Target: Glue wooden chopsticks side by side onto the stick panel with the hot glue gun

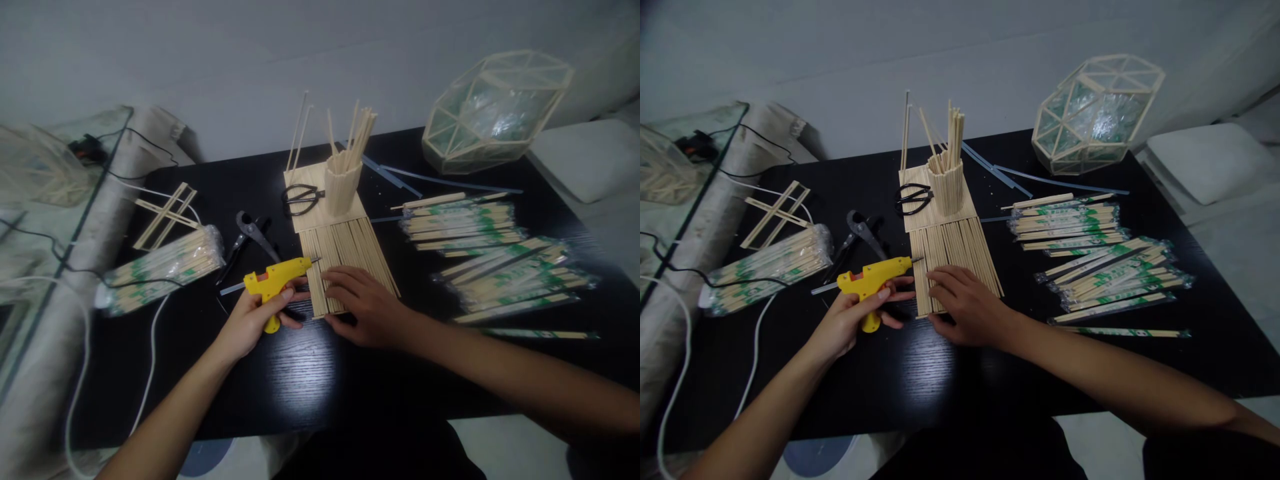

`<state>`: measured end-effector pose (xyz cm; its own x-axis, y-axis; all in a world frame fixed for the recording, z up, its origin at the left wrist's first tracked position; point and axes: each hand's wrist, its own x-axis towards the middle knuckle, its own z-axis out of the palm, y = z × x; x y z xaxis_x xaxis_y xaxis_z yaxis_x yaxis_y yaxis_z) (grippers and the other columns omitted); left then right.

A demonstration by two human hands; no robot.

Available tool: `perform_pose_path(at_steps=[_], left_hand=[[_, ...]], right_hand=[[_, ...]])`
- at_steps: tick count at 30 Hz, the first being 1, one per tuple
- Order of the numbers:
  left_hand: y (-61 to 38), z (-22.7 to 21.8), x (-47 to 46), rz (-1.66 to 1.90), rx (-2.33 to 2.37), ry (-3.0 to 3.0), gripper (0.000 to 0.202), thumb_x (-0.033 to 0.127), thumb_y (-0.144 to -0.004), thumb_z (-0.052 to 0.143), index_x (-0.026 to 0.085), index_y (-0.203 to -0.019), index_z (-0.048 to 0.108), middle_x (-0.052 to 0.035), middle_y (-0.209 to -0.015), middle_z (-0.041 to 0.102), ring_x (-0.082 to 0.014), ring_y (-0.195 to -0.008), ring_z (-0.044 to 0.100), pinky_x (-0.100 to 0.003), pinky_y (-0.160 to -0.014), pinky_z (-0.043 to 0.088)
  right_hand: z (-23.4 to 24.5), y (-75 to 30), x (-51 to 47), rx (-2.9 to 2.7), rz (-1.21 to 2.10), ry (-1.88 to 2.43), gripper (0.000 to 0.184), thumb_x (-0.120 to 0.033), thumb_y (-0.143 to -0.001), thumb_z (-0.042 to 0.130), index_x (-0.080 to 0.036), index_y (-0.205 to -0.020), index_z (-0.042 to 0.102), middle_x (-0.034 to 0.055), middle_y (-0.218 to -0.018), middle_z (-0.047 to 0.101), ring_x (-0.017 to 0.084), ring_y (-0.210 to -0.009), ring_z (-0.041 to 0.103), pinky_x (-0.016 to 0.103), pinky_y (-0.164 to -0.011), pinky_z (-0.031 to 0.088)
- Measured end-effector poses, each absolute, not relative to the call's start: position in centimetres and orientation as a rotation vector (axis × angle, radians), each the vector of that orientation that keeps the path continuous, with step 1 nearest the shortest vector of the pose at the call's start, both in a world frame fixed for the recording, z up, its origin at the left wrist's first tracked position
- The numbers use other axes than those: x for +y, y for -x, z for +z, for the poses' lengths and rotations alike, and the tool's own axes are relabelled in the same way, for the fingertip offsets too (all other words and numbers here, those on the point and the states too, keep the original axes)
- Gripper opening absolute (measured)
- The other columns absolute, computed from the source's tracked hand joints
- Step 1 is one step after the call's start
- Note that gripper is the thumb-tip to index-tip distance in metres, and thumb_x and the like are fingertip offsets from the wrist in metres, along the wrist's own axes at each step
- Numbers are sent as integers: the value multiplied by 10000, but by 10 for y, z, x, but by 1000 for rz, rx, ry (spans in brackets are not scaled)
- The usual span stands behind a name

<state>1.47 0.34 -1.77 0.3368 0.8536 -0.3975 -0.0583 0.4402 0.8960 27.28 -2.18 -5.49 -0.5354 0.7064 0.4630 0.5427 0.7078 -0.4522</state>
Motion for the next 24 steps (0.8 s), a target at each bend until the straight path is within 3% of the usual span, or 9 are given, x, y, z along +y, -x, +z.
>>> perform_pose_path(at_steps=[13,16,20,24], left_hand=[[-13,-21,5,674,1036,-1013,495,492,-922,880,130,-1253,809,-205,-1353,790,-391,-1145,823,-345,-671,749],[-7,-21,10,660,1059,-1080,464,532,-910,882,128,-1136,838,-180,-1184,832,-332,-1027,833,-307,-634,727],[7,-19,23,577,1071,-1211,459,590,-936,840,130,-935,829,-107,-905,805,-199,-730,780,-265,-617,691],[22,-18,31,411,1006,-1347,518,641,-971,772,138,-846,787,-75,-787,757,-160,-648,728,-226,-574,635]], right_hand=[[-54,-274,-22,-2280,399,940,187,-229,-991,684,-170,-1168,671,224,-1342,721,370,-1351,667,587,-1090,615],[-55,-274,-22,-2263,395,945,275,-238,-982,694,-169,-1244,649,209,-1323,728,365,-1337,674,589,-1096,613],[-54,-273,-21,-2246,398,977,461,-257,-965,719,-150,-1392,584,208,-1352,717,373,-1359,660,602,-1142,587],[-51,-274,-21,-2263,392,982,498,-258,-963,710,-125,-1422,567,218,-1390,700,377,-1380,639,602,-1169,567]])
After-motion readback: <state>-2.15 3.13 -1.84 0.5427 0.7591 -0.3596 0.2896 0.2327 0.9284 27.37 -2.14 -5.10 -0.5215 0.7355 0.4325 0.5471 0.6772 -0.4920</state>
